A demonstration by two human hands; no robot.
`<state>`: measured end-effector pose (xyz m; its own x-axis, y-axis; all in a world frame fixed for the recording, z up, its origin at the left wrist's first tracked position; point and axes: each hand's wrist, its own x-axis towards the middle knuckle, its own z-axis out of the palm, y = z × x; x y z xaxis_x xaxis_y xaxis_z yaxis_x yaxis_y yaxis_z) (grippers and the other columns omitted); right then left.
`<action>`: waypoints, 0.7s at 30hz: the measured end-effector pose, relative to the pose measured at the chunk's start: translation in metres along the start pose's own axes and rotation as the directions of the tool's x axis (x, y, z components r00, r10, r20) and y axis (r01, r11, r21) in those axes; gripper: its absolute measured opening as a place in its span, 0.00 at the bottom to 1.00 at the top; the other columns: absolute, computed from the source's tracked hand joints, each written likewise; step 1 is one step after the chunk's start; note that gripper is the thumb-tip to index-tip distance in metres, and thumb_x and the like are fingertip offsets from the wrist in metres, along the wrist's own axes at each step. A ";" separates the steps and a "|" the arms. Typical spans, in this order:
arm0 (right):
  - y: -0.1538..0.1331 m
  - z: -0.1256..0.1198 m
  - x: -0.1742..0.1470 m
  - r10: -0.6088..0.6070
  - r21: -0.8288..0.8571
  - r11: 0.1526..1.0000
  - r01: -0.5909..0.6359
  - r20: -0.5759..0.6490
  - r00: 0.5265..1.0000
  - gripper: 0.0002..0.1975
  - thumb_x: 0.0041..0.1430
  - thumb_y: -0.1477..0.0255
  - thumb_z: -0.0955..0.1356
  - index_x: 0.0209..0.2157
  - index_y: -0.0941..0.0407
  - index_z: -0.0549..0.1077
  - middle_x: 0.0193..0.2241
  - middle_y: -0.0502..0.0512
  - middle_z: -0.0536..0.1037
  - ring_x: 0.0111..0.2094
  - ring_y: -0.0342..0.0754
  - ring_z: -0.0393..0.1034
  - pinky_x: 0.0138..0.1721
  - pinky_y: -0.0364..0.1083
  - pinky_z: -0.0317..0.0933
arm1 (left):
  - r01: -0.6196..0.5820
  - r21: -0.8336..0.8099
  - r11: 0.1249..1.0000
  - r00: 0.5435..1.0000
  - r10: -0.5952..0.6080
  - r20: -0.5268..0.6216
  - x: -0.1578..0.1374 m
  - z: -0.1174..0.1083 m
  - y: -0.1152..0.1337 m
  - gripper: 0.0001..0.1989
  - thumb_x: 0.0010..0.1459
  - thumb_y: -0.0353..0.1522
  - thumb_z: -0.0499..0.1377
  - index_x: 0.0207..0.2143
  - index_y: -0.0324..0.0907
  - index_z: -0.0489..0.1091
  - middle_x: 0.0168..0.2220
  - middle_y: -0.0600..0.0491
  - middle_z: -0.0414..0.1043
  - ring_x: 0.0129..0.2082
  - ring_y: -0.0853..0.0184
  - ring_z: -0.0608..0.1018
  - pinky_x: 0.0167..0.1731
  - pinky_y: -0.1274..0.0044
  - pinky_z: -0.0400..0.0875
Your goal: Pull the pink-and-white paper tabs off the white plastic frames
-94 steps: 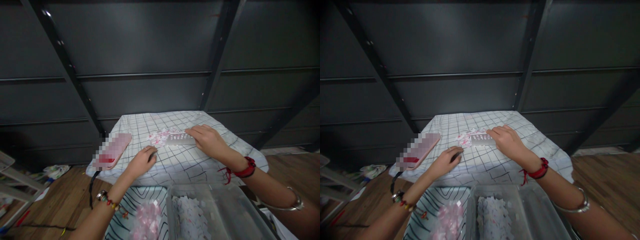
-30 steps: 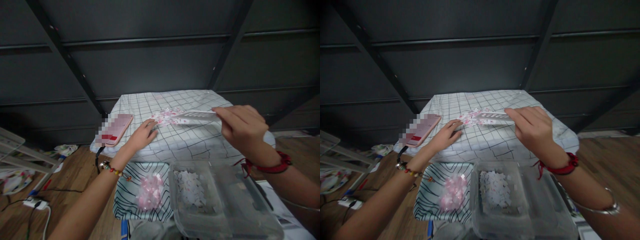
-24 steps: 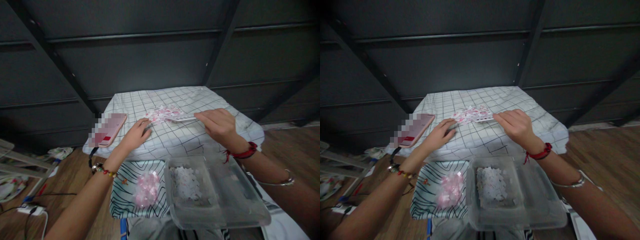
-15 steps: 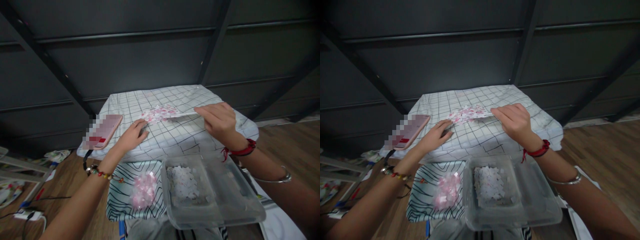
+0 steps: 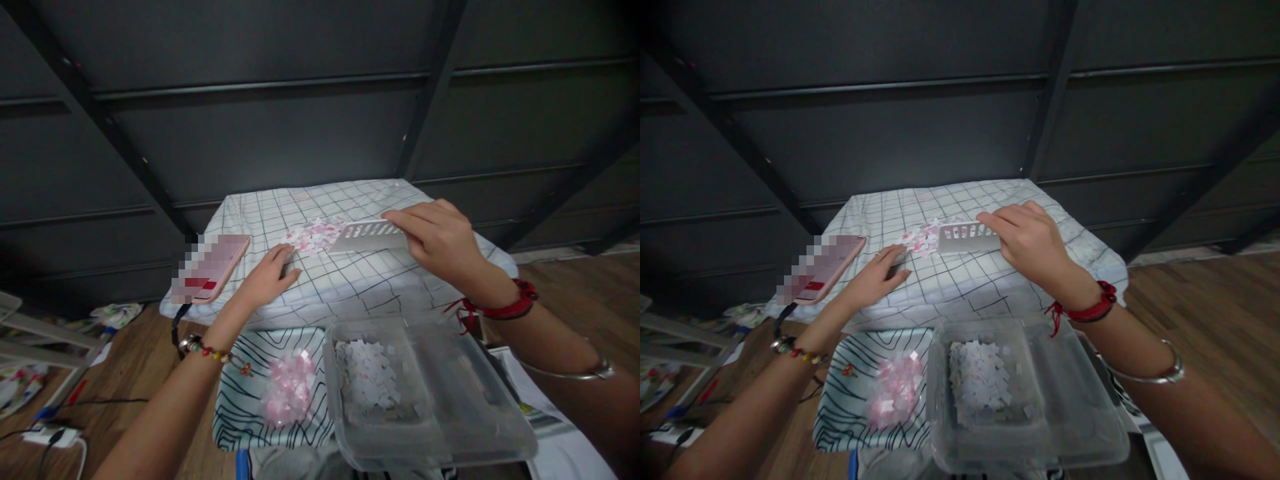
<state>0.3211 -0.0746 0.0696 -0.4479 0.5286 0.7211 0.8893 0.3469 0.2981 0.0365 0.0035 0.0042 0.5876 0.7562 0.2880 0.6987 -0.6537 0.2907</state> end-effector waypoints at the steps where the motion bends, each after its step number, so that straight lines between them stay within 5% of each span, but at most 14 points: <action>1: 0.001 -0.001 -0.001 0.008 -0.005 1.000 -0.008 0.008 1.000 0.17 0.51 0.82 0.58 0.40 0.56 0.71 0.29 0.53 0.76 0.32 0.46 0.67 0.33 0.46 0.55 | 0.000 0.003 1.000 1.000 0.000 0.001 0.000 0.001 -0.001 0.25 0.57 0.39 0.48 0.54 0.33 0.55 0.55 0.41 0.56 0.56 0.59 0.60 0.56 0.67 0.54; 21: 0.012 -0.006 -0.006 0.068 -0.184 0.981 -0.055 0.065 0.996 0.16 0.50 0.81 0.59 0.39 0.58 0.71 0.30 0.55 0.76 0.30 0.47 0.67 0.33 0.46 0.55 | 0.033 0.016 0.999 0.999 -0.034 0.034 -0.002 -0.005 0.004 0.25 0.57 0.38 0.48 0.54 0.34 0.56 0.57 0.42 0.55 0.56 0.58 0.60 0.56 0.67 0.55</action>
<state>0.3350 -0.0780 0.0722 -0.3915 0.5998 0.6978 0.9144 0.1687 0.3680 0.0359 -0.0012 0.0092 0.5770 0.7785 0.2470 0.7245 -0.6275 0.2852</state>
